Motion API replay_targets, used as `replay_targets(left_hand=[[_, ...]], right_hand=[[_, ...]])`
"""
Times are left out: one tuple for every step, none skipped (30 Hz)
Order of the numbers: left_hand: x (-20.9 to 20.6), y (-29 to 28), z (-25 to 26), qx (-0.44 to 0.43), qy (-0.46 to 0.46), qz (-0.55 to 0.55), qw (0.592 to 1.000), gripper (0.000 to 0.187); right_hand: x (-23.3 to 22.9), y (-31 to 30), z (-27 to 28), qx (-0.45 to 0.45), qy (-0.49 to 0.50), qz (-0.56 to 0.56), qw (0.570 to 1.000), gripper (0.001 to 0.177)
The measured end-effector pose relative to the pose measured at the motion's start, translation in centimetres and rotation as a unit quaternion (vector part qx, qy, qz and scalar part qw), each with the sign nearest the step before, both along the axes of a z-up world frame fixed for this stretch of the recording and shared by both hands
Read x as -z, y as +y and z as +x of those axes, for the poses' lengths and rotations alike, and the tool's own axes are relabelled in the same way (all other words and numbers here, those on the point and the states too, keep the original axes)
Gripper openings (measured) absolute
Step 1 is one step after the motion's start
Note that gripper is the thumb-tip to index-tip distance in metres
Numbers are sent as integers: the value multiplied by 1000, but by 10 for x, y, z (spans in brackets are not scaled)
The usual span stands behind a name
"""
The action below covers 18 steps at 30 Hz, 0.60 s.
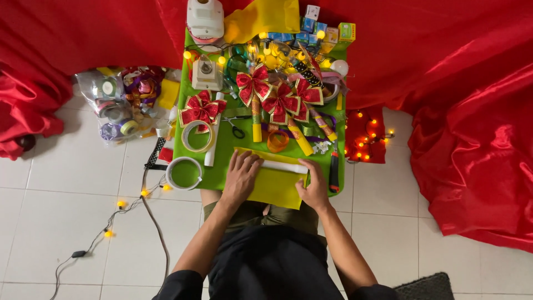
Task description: Wrapping a yellow sheet of paper around a white cylindrical tube as part of a handicraft project.
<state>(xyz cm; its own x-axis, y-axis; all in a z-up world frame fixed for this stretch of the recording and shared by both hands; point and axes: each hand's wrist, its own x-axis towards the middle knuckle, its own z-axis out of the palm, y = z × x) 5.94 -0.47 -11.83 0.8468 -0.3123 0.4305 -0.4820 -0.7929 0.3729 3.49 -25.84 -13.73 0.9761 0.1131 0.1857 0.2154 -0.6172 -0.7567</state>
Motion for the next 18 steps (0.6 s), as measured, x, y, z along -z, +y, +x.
replay_targets(left_hand=[[3,1,2,3,0,-1,1000,24],[5,2,4,8,-4,4,1000,26],[8,4,5,12,-9,9,1000,28],[9,3,7,14,-8,8,1000,28],[10,4,7,11,-6,11,1000,29],[11,4,8,7,-3,13,1000,31],[10,4,9,7,-4,13,1000,31],[9,5,10,8,4,2,1000,31],[8,5,10,9,11,-10,1000,32],[9,5,10,8,11,-10,1000,32],[9,6,10,1,14,-17,1000,32],[9,7,10,-5,17,-24,1000,32],[10,7,11,-7,17,-23,1000,32],[11,8,13,-22,7,-34,999,30],[11,10,14,-38,-2,-44,998,30],[15,11,14,-40,-2,-43,998,30],[20,12,14,-48,22,-79,995,34],[24,14,14,-57,45,-115,991,42]], right_hand=[[3,-3,1,3,0,-1,1000,62],[6,-5,1,18,13,30,999,64],[10,-8,2,33,25,62,997,68],[11,-10,1,35,25,61,997,68],[13,-10,2,51,34,94,994,65],[14,-11,2,66,43,128,989,63],[13,-10,2,66,43,128,989,63],[11,-10,3,71,46,129,988,63],[10,-9,3,75,49,129,988,62],[10,-9,3,75,49,129,988,62],[10,-8,2,79,52,121,988,62],[10,-8,2,84,56,112,989,61],[10,-8,2,82,56,113,989,61],[10,-8,2,85,59,98,990,60],[9,-8,3,87,62,84,991,60],[6,-7,4,85,62,85,991,60],[2,-5,4,71,49,65,994,56],[-1,-4,5,58,37,45,997,52]])
